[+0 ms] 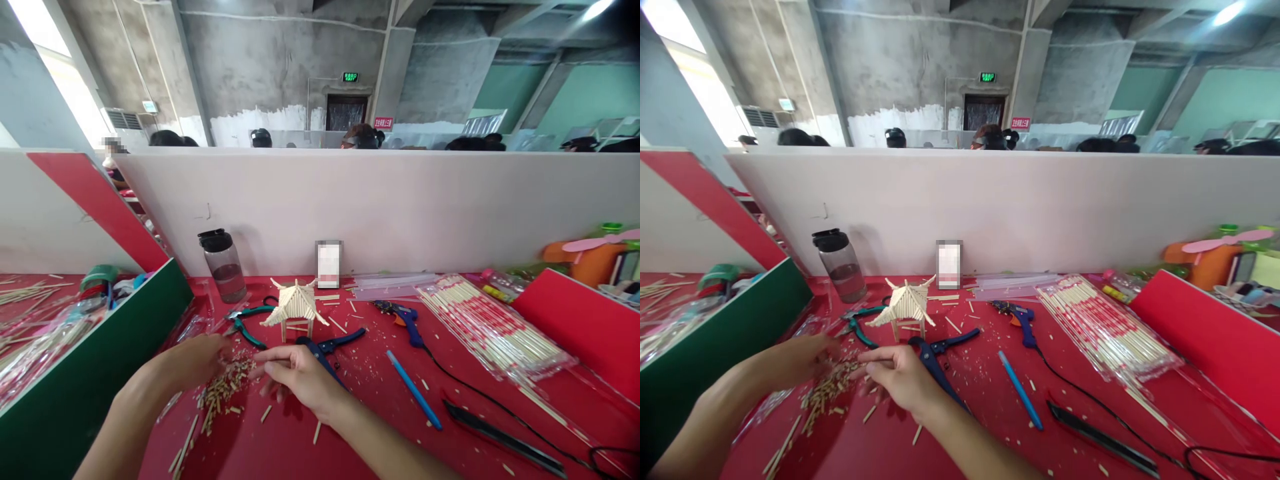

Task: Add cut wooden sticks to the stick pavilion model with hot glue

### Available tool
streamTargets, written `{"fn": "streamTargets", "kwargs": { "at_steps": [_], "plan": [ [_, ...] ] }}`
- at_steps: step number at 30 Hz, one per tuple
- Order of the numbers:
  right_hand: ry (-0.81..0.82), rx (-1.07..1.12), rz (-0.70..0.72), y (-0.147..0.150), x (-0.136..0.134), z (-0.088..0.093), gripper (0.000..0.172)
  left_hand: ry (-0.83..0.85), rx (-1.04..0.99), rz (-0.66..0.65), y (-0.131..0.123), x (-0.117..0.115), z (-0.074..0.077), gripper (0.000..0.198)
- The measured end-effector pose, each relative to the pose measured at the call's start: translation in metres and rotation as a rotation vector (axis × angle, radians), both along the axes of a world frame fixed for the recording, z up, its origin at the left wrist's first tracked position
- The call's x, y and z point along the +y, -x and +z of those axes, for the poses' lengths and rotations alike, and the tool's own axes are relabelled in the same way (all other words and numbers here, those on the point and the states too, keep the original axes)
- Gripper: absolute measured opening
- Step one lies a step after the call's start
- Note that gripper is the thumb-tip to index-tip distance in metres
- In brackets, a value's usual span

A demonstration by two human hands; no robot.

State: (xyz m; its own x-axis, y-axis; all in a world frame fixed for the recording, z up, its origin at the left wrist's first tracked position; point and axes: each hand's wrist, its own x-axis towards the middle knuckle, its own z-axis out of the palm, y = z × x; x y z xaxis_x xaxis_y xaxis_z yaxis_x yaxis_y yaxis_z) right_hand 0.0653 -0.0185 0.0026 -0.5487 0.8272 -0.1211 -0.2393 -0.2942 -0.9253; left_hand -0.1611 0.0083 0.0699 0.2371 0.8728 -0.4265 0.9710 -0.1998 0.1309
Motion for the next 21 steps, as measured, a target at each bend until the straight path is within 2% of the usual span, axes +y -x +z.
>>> {"fn": "streamTargets", "kwargs": {
  "at_steps": [3,5,9,13,15,17,21],
  "plan": [
    [-0.019,-0.026,-0.005,-0.003,0.001,0.003,0.050,0.063,-0.011,0.035,-0.001,-0.001,0.002,0.032],
    [-0.025,-0.052,-0.013,-0.003,0.000,0.004,0.048,0.049,-0.012,0.042,-0.005,-0.003,0.007,0.030],
    [-0.031,-0.123,-0.028,-0.003,0.000,0.004,0.050,-0.030,0.031,0.058,-0.010,-0.006,0.016,0.018],
    [-0.067,-0.172,-0.024,-0.005,0.002,0.002,0.054,-0.084,0.117,0.113,-0.007,-0.006,0.018,0.010],
    [-0.091,-0.173,-0.011,-0.006,0.002,0.002,0.054,-0.053,0.129,0.130,-0.004,-0.006,0.015,0.017],
    [-0.110,-0.162,0.005,-0.006,0.002,0.002,0.051,0.057,0.131,0.158,-0.001,-0.007,0.009,0.024],
    [-0.077,-0.112,-0.006,-0.005,0.002,0.004,0.034,0.298,0.089,0.301,0.000,-0.009,-0.012,0.023]
  ]
}}
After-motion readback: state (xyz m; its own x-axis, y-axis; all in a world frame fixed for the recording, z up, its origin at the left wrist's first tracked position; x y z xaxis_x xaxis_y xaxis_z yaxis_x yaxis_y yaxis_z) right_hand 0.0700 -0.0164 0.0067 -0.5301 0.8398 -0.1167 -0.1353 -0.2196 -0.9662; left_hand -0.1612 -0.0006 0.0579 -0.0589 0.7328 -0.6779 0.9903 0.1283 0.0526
